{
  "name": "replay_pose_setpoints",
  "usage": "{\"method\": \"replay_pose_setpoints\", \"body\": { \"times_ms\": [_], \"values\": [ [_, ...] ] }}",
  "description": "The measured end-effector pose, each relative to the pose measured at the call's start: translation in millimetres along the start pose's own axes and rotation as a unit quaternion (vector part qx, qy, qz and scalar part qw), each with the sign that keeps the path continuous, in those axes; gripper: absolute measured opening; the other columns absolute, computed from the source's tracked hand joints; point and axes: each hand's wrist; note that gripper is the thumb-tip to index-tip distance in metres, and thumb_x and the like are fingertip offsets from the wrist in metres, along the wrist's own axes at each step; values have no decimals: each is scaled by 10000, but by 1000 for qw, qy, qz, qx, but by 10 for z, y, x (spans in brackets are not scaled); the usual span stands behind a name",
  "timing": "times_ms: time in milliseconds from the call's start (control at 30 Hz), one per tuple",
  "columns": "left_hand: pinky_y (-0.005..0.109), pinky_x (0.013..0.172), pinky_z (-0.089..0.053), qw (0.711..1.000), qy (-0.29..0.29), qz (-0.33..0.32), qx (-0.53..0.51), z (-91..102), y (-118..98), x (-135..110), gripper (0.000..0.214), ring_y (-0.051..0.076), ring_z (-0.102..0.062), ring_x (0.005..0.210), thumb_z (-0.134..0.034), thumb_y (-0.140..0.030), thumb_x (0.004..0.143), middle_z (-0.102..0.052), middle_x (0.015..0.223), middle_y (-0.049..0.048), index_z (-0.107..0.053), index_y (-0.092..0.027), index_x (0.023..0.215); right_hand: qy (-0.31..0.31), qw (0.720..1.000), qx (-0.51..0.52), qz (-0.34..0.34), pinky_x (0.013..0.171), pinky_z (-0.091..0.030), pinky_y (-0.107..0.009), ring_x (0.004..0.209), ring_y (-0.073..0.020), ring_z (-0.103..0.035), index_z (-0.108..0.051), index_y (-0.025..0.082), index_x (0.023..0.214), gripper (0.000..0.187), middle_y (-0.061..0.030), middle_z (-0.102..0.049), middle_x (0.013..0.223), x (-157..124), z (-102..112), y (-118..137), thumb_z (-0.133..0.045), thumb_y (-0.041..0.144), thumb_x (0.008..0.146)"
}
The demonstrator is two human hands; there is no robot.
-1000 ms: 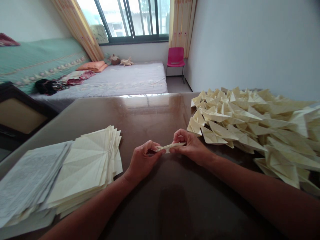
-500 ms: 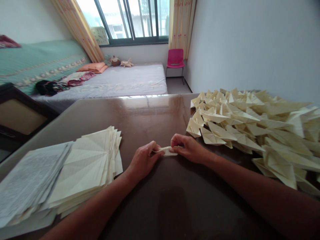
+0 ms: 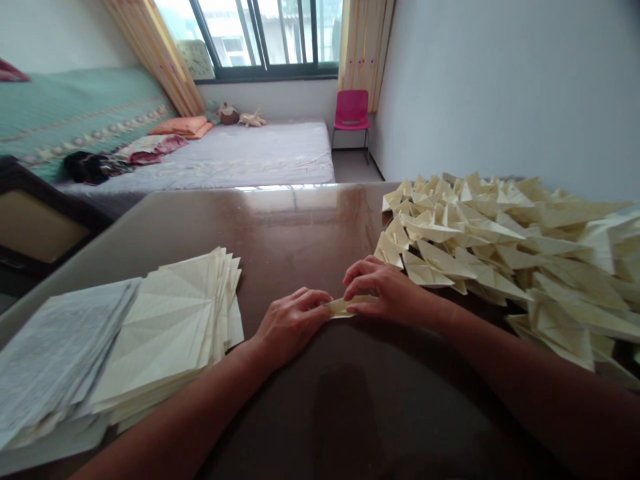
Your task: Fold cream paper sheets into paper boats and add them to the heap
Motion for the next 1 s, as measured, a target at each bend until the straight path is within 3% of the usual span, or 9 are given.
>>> {"method": "replay_pose_setpoints", "body": {
  "times_ms": [133,433,667,833,1000],
  "values": [
    [224,741,-475,1000,-13,-14,7,-6,14,-6,222,135,-596,855,-455,-213,936,-665,1033,46,-673,-233,971,36,999,-24,2,870,-437,-337,957,-201,-568,-744,255,875,158,-34,-675,1025,-26,46,19,-731,326,734],
    [240,766,-488,999,-1,-42,11,-35,33,-22,223,147,-596,886,-446,-172,934,-648,1065,61,-642,-216,1031,45,998,-44,-31,755,-453,-266,808,-157,-651,-753,237,859,176,-16,-711,951,-30,53,9,-583,210,826],
    [254,772,-508,999,-4,-49,9,-24,-17,2,202,149,-588,869,-452,-199,936,-641,1056,67,-639,-214,1014,89,995,14,-39,802,-463,-253,889,-163,-655,-746,251,941,198,-5,-697,1059,-43,80,17,-649,252,769],
    [220,791,-512,997,-42,-40,-59,-42,5,-7,174,132,-615,869,-481,-207,932,-629,1061,58,-622,-216,1034,82,993,-77,-28,799,-431,-284,882,-169,-614,-738,243,791,117,3,-706,990,-2,48,83,-624,248,815],
    [157,721,-496,987,-60,18,-145,-70,-1,-18,151,89,-607,736,-494,-232,929,-597,924,30,-609,-184,844,78,986,-144,-35,730,-406,-287,862,-172,-582,-695,215,776,110,-12,-679,976,8,-23,157,-631,290,825]
  ]
}}
Point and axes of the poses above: each hand's wrist, its own x-axis towards the middle knuckle, its own z-axis out of the back of the hand, y = z × x
